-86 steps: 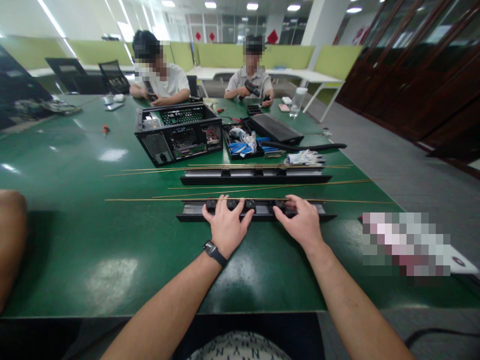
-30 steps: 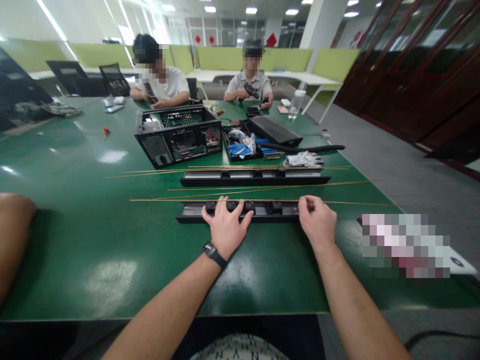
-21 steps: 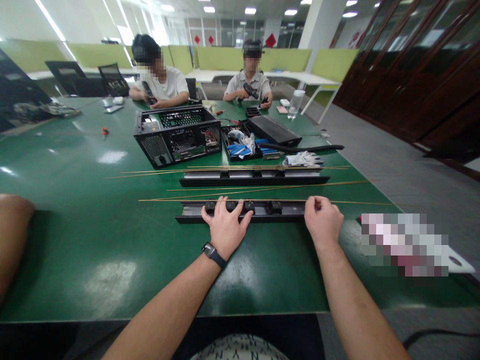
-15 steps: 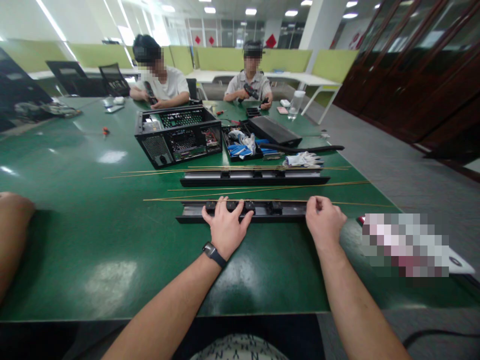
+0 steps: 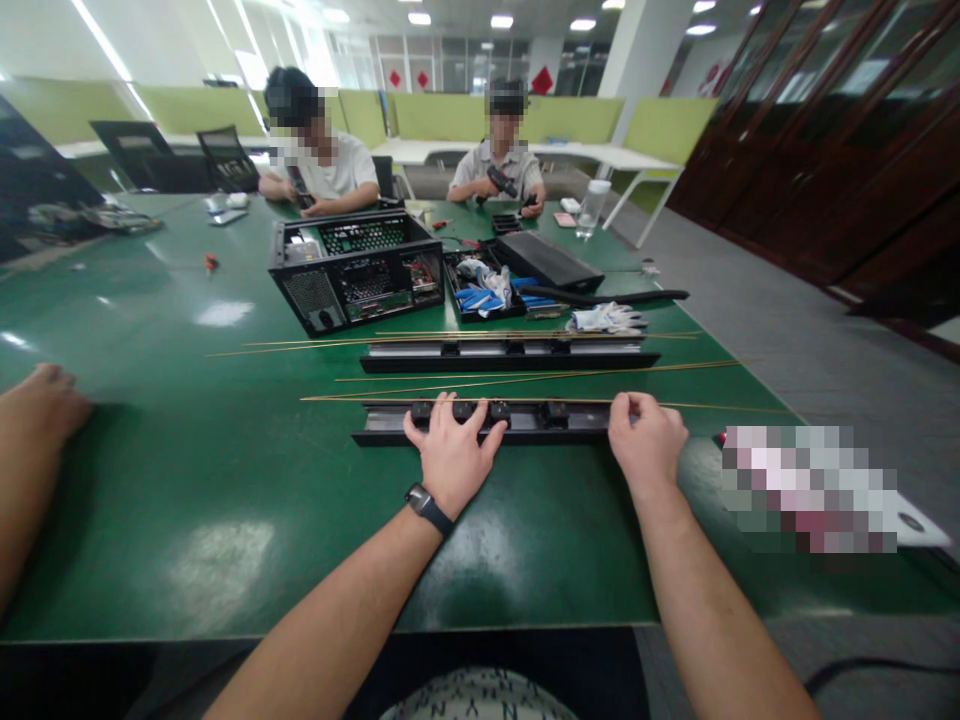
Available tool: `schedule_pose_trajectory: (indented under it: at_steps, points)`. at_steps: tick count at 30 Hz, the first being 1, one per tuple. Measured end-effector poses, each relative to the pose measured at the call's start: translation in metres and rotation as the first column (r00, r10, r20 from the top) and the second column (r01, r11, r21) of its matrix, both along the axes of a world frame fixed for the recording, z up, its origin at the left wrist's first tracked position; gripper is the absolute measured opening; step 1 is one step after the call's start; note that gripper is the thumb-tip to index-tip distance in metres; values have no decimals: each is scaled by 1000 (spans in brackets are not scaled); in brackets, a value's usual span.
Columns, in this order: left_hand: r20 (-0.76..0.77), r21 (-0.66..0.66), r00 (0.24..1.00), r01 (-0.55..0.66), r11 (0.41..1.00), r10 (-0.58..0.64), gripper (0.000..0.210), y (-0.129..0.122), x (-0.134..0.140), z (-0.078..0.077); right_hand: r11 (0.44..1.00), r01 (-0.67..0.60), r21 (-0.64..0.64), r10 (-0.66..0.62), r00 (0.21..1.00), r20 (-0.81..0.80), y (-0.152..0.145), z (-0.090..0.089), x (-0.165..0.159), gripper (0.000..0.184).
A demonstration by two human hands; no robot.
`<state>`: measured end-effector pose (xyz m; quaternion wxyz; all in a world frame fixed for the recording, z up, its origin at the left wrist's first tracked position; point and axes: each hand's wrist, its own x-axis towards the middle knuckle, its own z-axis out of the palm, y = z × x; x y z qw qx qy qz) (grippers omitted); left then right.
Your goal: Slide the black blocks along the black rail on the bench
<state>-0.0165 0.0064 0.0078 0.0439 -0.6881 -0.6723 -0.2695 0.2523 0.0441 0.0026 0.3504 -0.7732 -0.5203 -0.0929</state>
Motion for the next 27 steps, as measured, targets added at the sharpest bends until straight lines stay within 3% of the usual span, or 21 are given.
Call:
schedule_pose_trajectory:
  at_steps: [27]
  points:
    - [7,7,1000,8,1000,-9,41,0,-1,0,996,85,33,-85,996,17,1,-5,6,37]
